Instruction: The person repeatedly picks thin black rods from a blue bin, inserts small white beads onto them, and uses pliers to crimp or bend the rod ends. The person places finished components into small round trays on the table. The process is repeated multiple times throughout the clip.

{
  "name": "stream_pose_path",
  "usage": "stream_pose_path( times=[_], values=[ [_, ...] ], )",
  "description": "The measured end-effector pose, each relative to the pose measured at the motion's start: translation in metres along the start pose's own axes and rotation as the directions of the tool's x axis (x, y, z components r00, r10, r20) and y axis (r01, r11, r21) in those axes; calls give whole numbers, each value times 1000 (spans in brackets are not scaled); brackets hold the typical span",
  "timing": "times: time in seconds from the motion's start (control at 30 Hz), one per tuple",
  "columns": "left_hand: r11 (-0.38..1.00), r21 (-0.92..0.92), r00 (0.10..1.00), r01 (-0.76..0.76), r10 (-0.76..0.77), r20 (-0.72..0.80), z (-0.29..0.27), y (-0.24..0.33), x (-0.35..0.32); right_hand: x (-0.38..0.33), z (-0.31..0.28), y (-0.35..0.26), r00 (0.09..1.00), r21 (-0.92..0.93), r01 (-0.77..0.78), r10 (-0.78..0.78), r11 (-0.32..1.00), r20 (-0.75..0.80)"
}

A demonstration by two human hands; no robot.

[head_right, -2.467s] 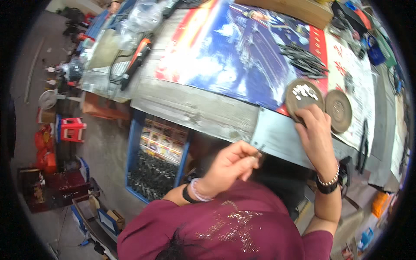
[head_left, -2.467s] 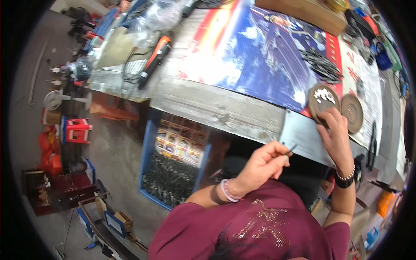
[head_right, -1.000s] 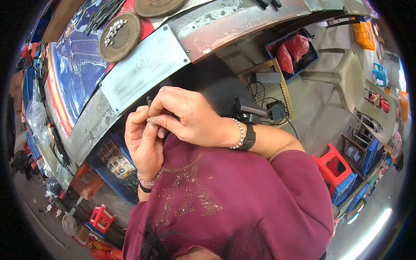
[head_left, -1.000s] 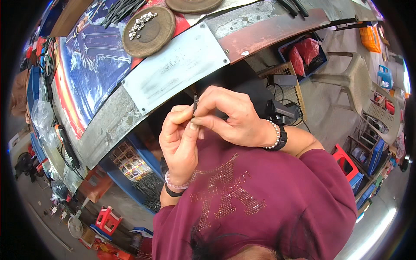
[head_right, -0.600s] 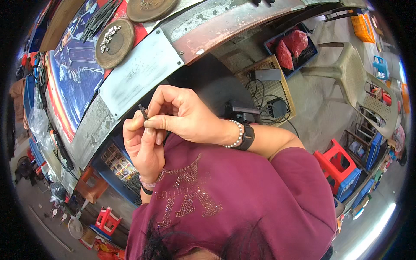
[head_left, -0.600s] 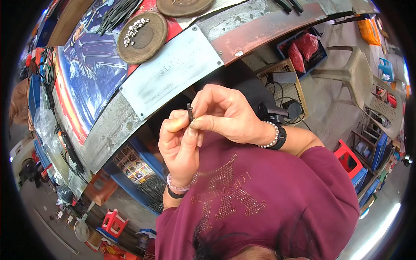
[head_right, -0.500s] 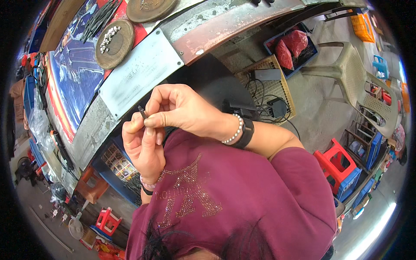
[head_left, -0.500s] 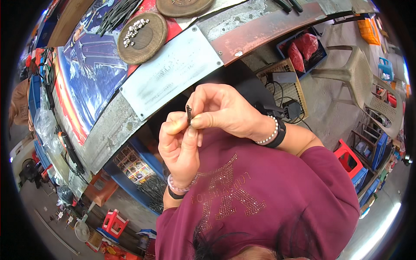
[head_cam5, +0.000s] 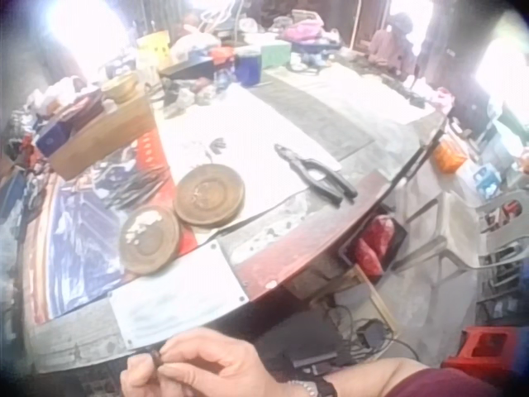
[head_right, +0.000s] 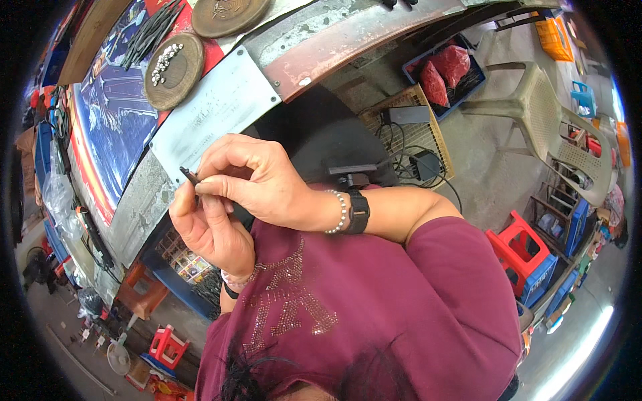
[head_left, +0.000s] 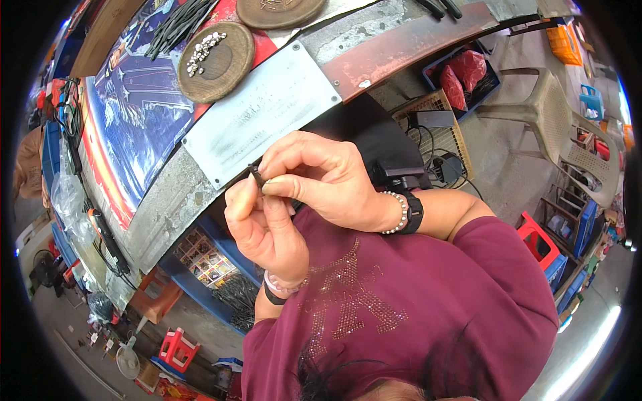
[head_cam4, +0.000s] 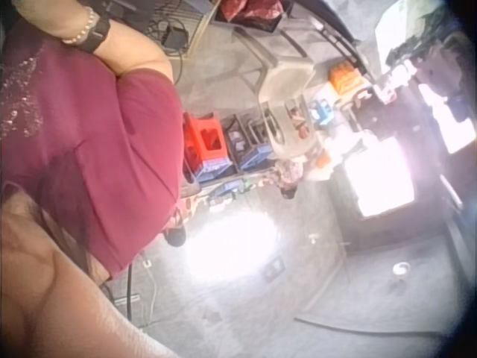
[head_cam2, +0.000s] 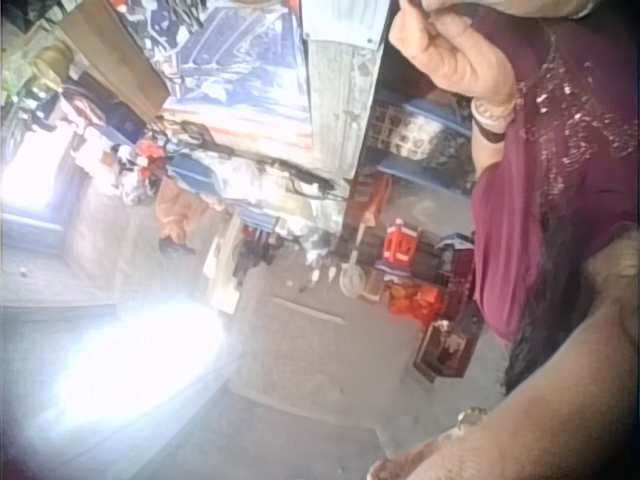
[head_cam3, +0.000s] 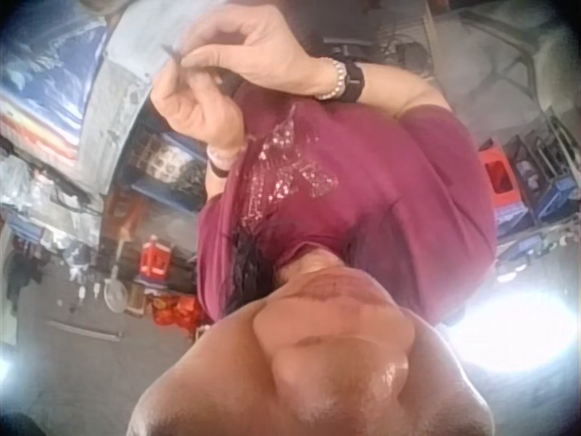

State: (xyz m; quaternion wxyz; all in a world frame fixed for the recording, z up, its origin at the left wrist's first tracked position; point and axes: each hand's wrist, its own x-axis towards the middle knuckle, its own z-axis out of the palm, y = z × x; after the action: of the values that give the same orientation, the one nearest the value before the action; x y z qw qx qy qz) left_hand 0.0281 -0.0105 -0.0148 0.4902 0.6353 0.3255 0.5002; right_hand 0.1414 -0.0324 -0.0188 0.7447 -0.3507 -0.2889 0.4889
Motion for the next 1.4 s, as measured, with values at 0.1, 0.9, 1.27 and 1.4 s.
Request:
stream_pose_path(
  times=[0.1, 0.9, 1.27, 1.4],
  values=[
    [995, 94, 999, -34, 34, 5, -2, 2, 2, 3, 1, -1, 997, -109, 72, -72, 991, 3],
    [995, -47, 995, -85, 83, -53, 4, -9, -6, 6, 5, -4, 937, -520, 341, -325, 783, 126],
    [988, -146, 999, 53, -54, -1, 3, -2, -11, 4, 3, -2, 945, -473, 322, -306, 820, 113],
    [966, -245, 996, 81, -69, 59, 2, -3, -14, 4, -1, 0, 924, -531, 375, -351, 760, 151]
  ],
)
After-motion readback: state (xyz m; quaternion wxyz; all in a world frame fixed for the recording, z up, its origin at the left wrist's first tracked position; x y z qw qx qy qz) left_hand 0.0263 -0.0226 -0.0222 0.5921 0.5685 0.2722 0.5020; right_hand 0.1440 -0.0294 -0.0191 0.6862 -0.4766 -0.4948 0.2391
